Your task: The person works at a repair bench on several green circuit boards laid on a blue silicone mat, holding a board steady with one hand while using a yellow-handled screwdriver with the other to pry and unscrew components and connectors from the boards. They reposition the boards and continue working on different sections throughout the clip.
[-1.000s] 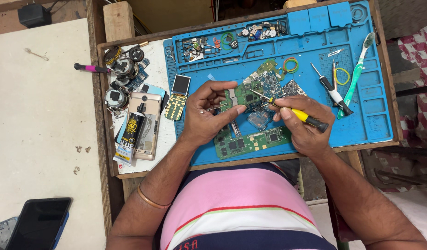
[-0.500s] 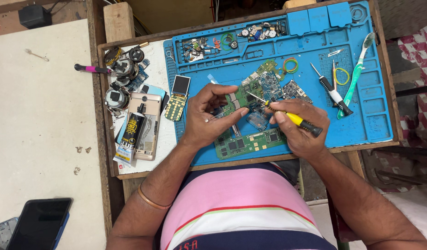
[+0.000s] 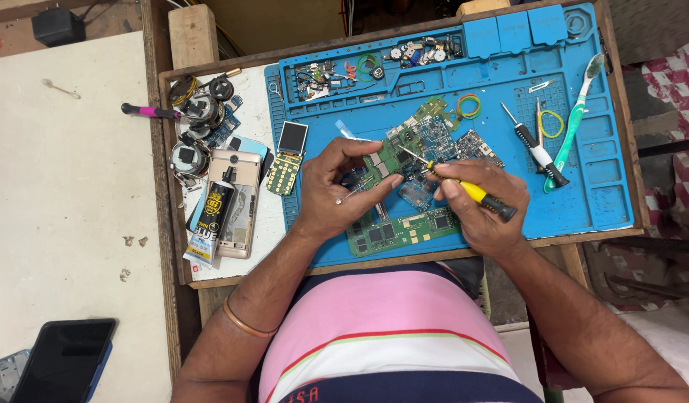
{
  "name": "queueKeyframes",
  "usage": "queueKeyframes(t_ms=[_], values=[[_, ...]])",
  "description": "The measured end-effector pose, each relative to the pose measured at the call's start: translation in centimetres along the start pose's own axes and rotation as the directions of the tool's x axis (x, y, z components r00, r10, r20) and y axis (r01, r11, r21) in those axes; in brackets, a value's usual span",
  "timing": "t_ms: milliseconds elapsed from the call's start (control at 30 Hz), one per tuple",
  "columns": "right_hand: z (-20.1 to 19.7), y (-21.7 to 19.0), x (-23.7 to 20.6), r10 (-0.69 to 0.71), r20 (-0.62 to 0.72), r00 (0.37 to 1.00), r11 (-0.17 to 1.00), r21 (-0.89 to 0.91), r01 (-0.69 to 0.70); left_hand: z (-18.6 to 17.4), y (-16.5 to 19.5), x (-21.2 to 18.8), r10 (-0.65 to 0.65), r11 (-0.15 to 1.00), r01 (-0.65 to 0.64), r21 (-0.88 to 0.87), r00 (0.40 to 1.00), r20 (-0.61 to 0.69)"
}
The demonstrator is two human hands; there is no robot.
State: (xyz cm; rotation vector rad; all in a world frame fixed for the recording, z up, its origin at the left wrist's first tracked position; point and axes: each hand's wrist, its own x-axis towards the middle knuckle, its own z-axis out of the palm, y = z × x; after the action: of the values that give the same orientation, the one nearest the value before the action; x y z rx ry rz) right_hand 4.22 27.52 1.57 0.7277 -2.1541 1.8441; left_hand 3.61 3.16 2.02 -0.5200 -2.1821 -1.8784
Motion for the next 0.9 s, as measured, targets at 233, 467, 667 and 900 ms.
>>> queueKeyframes(t_ms=[233, 467, 667, 900], values=[[-0.02, 0.2, 0.24, 0.026, -0.018, 1.0, 0.999, 0.045, -0.025, -0.03, 0.04, 0.04, 0.008, 1.0, -0.007, 0.024, 1.0, -0.003], [0.26, -0.25, 0.03, -0.003, 0.006, 1.0, 0.999, 0.038, 0.003, -0.11, 0.15, 0.02, -0.016, 1.0, 0.016, 0.026, 1.0, -0.008], [-0.01, -0.19, -0.04, -0.01, -0.032, 0.999, 1.0, 0.011, 0.011, 0.1, 0.13, -0.04, 0.006, 1.0, -0.006, -0.015, 1.0, 0.003], [-0.1, 0.05, -0.21, -0.056, -0.028, 0.998, 0.998, -0.005, 0.056, 0.04, 0.24, -0.13, 0.006, 1.0, -0.006, 0.013, 1.0, 0.015]])
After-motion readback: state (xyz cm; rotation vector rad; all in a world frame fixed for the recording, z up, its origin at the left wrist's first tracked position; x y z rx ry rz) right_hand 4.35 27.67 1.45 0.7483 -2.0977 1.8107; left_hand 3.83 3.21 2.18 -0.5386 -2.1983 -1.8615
